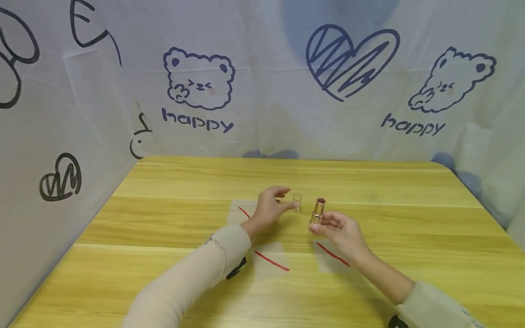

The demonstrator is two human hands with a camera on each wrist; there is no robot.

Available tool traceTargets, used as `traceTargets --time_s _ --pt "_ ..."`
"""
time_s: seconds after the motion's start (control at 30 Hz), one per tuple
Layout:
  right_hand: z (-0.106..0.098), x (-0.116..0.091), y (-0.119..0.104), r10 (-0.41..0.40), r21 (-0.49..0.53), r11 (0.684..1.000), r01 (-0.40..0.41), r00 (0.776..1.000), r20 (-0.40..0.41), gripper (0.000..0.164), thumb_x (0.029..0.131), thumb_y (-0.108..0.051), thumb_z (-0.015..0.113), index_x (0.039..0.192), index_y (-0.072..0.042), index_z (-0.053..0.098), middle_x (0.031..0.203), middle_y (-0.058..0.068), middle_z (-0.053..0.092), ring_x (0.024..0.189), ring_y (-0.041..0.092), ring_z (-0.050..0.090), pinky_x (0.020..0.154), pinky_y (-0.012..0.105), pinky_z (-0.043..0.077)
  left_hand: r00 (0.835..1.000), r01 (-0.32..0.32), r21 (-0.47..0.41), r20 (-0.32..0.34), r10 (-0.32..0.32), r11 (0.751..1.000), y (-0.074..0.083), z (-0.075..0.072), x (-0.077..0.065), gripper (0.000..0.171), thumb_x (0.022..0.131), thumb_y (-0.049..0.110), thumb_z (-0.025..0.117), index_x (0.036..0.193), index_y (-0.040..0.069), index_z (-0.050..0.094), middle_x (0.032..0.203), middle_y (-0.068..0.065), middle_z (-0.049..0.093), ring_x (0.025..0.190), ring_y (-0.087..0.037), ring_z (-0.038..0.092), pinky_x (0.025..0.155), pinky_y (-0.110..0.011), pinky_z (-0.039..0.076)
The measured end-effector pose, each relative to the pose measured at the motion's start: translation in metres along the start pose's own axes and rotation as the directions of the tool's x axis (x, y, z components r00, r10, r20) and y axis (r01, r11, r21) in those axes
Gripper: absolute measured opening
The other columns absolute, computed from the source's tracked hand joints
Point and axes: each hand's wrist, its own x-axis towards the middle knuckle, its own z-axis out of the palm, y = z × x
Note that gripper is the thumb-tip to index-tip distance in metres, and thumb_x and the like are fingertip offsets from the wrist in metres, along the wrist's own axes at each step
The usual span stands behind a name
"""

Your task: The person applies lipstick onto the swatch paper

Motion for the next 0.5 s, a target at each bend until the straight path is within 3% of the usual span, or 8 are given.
traceTargets --time_s 0.23,0.37,0.5 --pt "0.000 0.000 -0.001 -0.004 0.028 1.000 0.004 1.000 0.003 0.033 0.086 -0.002 0.063 0.111 0.015 0.052 0.089 -0.002 0.067 0.081 0.004 0.067 0.081 0.029 0.056 0.995 0.072 0.057 0.058 -0.075 0.996 -0.001 0.006 0.010 0.045 0.079 0.013 0.074 0.117 -0.007 0.059 0.118 -0.021 0.061 0.108 -0.034 0.059 0.091 -0.039 0.051" --pt "0.000 0.000 -0.003 0.000 0.032 0.999 0.000 1.000 -0.002 0.033 0.086 -0.003 0.062 0.112 0.015 0.052 0.089 -0.002 0.067 0.081 0.004 0.067 0.081 0.028 0.056 0.993 0.061 0.099 0.096 -0.071 0.993 -0.004 0.011 0.013 0.043 0.077 0.014 0.076 0.111 -0.009 0.062 0.112 -0.022 0.064 0.102 -0.033 0.061 0.088 -0.037 0.052" --pt "0.000 0.000 -0.004 0.000 0.035 0.999 0.000 1.000 -0.012 0.034 0.087 -0.003 0.062 0.113 0.015 0.051 0.089 -0.002 0.066 0.081 0.003 0.067 0.082 0.028 0.056 0.993 0.064 0.123 0.092 -0.075 0.990 -0.007 0.013 0.015 0.040 0.076 0.013 0.077 0.107 -0.008 0.064 0.108 -0.022 0.065 0.099 -0.032 0.061 0.087 -0.037 0.052"
